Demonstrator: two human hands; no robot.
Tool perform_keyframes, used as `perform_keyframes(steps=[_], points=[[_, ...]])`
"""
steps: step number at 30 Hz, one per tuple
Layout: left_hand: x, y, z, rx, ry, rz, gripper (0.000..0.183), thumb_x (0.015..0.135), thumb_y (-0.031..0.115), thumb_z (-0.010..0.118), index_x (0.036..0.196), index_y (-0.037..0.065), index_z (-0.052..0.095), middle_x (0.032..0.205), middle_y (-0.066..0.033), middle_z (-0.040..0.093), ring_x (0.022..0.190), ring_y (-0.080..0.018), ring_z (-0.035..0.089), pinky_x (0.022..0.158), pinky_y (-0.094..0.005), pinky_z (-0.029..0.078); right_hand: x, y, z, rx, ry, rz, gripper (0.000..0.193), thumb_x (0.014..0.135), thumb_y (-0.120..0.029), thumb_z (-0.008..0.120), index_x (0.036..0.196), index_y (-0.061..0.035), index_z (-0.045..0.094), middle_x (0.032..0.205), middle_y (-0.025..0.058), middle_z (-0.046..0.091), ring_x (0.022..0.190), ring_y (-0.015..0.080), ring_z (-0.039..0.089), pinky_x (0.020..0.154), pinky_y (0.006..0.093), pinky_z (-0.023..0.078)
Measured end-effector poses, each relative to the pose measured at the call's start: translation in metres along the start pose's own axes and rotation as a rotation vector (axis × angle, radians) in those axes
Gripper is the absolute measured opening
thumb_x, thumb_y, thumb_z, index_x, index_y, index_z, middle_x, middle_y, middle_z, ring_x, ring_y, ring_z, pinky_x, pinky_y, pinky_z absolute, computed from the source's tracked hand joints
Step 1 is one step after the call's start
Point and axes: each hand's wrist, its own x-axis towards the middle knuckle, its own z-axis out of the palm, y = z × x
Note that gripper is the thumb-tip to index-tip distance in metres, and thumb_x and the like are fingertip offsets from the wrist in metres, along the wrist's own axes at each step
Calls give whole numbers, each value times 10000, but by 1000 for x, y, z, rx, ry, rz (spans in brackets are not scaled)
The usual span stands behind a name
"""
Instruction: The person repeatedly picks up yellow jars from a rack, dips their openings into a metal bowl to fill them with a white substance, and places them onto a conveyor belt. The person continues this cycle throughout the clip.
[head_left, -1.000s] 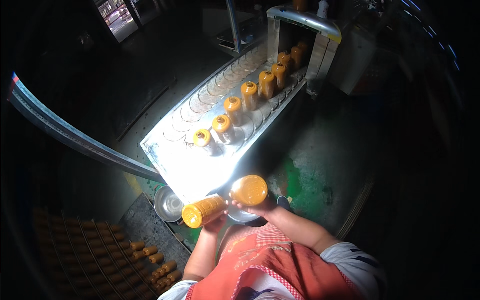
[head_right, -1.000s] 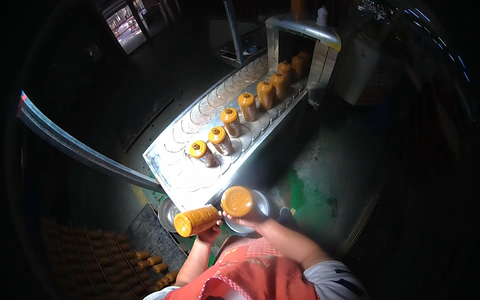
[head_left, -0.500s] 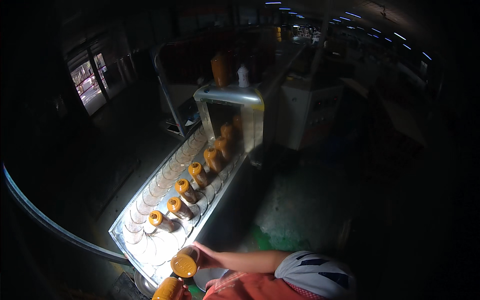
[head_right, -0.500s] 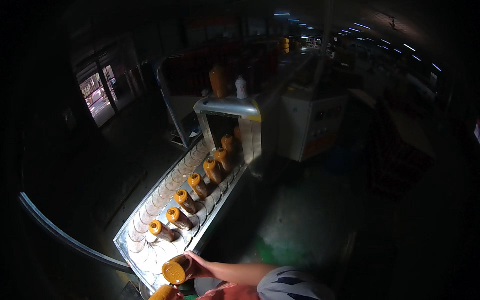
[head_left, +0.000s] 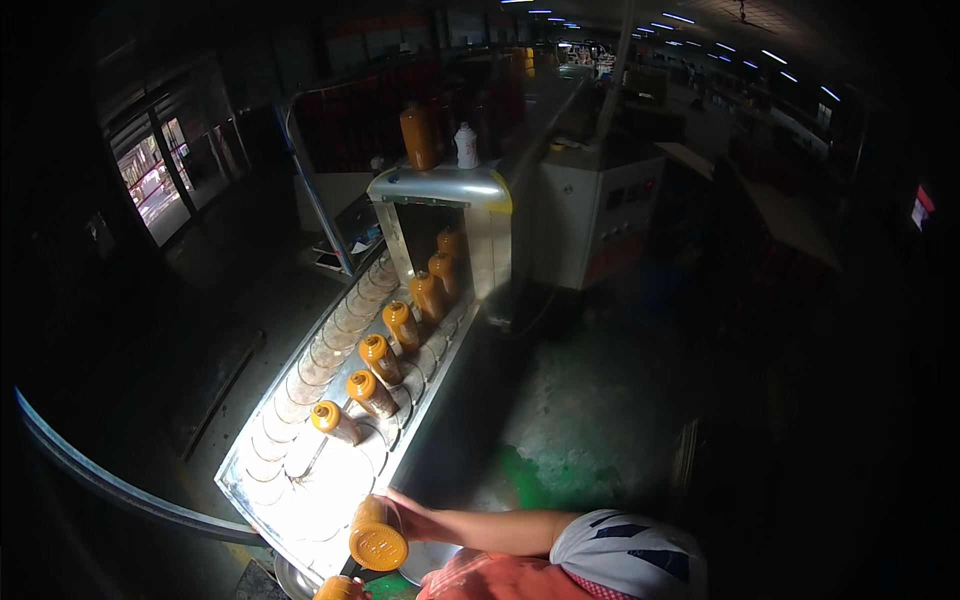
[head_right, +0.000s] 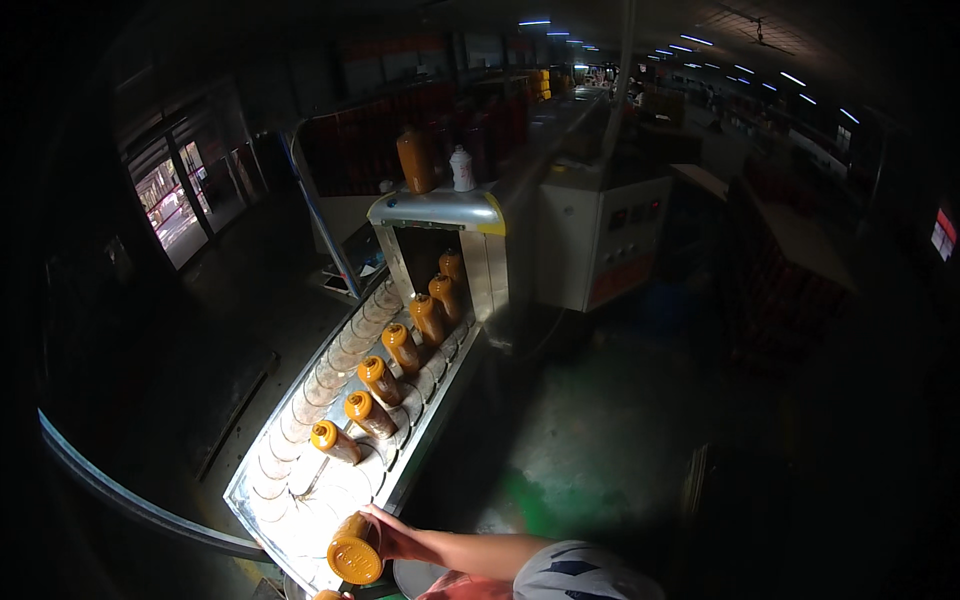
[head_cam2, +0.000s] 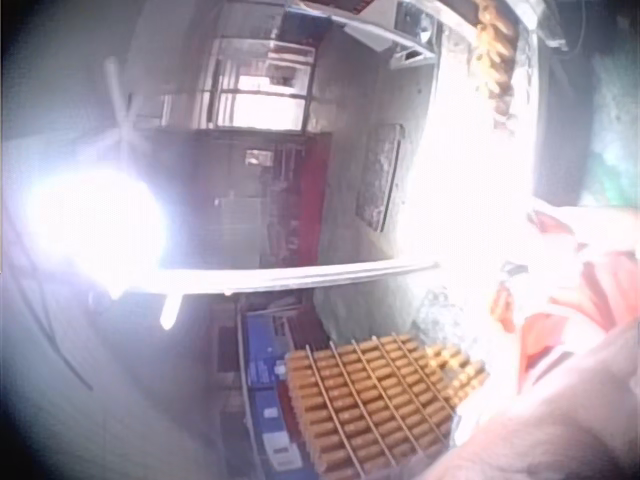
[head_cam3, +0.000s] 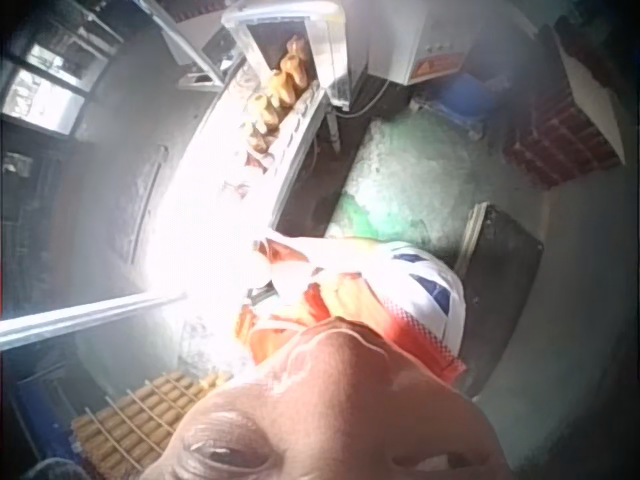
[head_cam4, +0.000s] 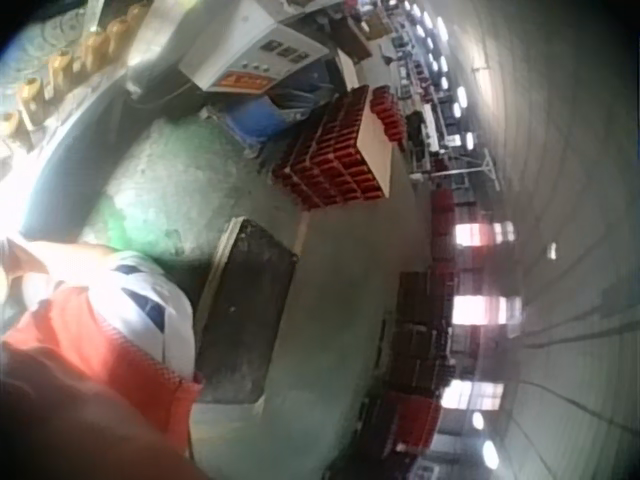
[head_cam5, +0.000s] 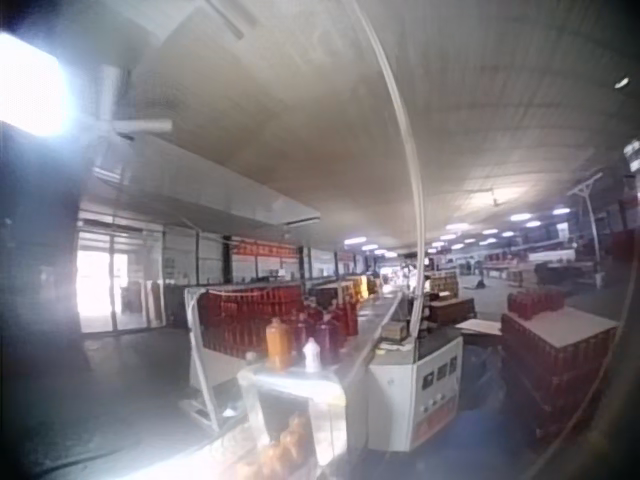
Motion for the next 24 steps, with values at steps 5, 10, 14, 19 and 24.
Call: perform_keyframes(steps=[5,10,14,19,24], points=[[-16,-52,18,-153,-39,-14,645,989,611,381,1405,130,487,1276,-287,551,989,-446,610,748,-433,575,-9,-37,-38,93,85,142,615,1021,-590,292,1341,-112,509,1313,102,576,1221,239,540,1052,405,422],[-16,-116,29,-285,-98,51,669,995,622,362,1398,102,489,1254,-311,556,956,-456,612,708,-430,581,-39,-83,-71,-51,110,175,628,979,-595,310,1350,-124,496,1334,94,564,1240,245,528,1022,465,429],[13,-145,37,-355,-113,44,679,1003,614,344,1393,76,484,1239,-321,556,959,-464,607,730,-429,575,-46,-120,-82,-137,94,42,612,982,-563,317,1321,-89,500,1292,126,557,1215,259,521,1048,420,393],[57,-144,30,-354,-209,24,660,999,603,366,1366,74,515,1242,-309,572,1015,-450,603,804,-483,556,20,-153,-104,-115,194,134,485,979,-470,406,1271,-115,562,1216,100,612,1134,241,569,965,398,455],[95,-120,65,-233,335,306,636,964,615,427,1254,74,592,1111,-198,660,1018,-381,639,863,-537,532,52,-215,-113,-222,282,-148,372,965,-301,549,1215,-38,633,1126,67,661,1008,188,629,910,329,496]])
